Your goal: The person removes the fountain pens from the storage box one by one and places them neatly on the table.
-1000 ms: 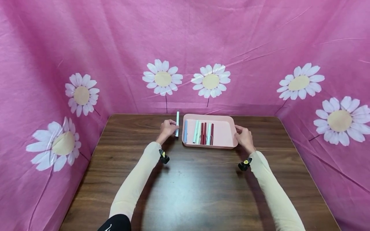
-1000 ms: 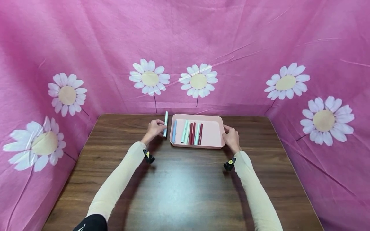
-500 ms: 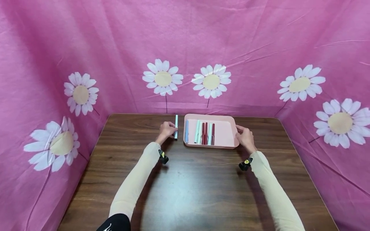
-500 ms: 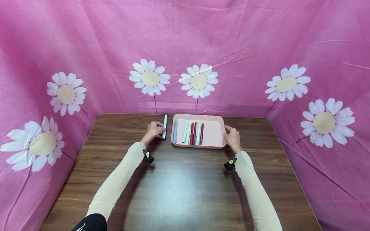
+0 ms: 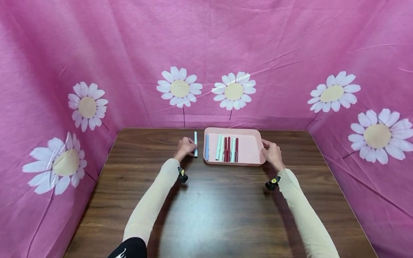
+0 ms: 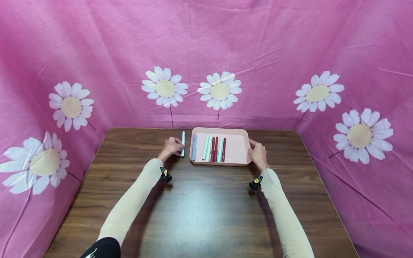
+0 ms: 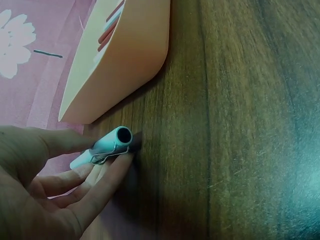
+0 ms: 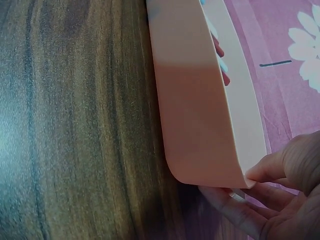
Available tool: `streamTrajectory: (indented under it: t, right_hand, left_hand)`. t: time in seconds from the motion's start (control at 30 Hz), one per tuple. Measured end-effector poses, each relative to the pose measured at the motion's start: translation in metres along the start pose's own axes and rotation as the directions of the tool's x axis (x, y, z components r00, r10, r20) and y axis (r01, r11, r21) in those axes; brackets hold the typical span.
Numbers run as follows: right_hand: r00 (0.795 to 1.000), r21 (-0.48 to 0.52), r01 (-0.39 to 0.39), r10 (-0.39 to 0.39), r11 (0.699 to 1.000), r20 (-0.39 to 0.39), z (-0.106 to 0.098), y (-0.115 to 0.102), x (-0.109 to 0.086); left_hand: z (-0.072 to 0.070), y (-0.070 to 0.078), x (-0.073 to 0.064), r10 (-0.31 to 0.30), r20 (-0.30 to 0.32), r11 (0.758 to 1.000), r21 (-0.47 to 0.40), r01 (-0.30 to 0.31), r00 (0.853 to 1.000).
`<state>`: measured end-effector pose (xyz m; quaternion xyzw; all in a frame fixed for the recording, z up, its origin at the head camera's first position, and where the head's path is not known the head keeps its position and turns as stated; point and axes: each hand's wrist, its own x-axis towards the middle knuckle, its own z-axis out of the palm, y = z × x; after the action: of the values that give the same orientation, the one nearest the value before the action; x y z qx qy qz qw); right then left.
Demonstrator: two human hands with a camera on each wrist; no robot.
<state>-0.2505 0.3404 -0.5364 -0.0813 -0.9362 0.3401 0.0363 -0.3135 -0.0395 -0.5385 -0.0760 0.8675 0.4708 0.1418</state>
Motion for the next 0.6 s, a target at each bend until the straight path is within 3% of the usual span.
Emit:
streamTrajectory:
  t: [0.2,0.6]
  right_hand:
    - [1.000,0.000,-0.007,0.007,1.000,0.004,0.0022,-0.0005,0.0000]
    - [1.000,-0.009,0.012,-0.012,1.000,-0.003,0.0008,0.0002,-0.0012]
  left_hand:
    - [0.0007,0.0004,0.0021,0.002,-0.012,0.999,0.044,-0.001,1.000]
    - [0.0007,0.0008,0.0009,0.009,-0.043,1.000,0.012,-0.008,0.999]
